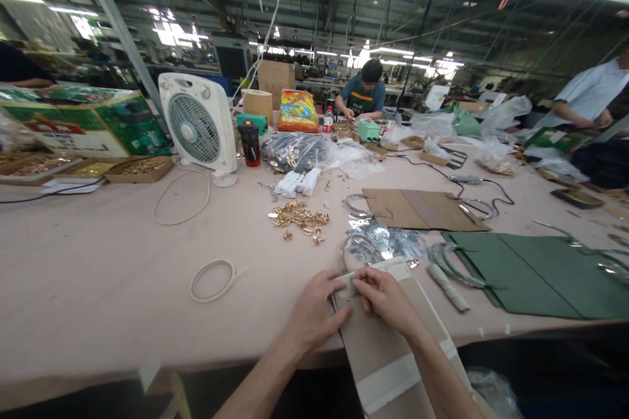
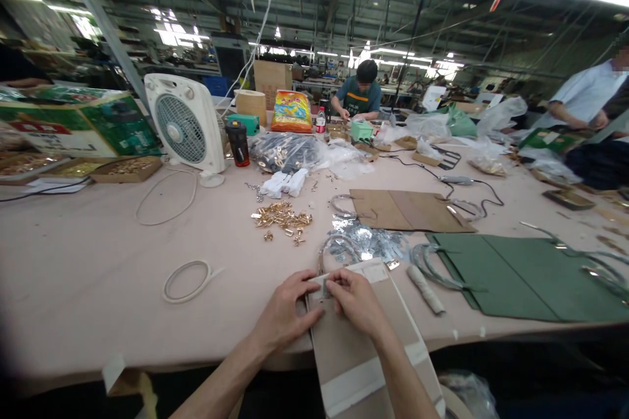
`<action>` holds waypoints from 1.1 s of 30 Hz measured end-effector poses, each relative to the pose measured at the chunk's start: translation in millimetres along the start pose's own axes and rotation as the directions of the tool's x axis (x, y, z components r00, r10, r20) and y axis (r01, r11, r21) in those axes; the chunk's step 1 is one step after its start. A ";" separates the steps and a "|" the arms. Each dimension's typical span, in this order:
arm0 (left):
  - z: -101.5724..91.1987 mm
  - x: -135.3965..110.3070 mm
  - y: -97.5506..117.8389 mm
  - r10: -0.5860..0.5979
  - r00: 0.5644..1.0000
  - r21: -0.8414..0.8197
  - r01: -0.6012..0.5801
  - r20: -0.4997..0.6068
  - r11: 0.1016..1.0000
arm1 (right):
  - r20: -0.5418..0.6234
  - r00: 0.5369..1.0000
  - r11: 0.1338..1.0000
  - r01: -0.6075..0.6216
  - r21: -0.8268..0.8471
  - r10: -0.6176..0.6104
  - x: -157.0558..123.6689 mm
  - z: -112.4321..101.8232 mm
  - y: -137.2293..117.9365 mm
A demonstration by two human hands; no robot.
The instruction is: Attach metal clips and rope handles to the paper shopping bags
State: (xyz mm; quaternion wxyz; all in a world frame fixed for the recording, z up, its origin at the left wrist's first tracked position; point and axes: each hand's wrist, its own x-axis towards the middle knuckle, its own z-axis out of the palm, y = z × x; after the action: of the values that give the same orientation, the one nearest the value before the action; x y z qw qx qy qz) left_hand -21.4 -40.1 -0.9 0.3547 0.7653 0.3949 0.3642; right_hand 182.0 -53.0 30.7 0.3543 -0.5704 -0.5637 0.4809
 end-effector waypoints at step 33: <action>13.9 4.4 0.8 -0.080 0.997 -0.045 0.080 0.005 0.996 | 0.082 0.997 0.999 -0.003 0.035 0.000 -2.8 2.0 -3.0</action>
State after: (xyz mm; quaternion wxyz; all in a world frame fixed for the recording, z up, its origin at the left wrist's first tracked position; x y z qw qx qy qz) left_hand -7.6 -40.2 -5.8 0.3871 0.7411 0.4163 0.3572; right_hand 179.5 -55.8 33.4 0.3404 -0.5445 -0.5689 0.5138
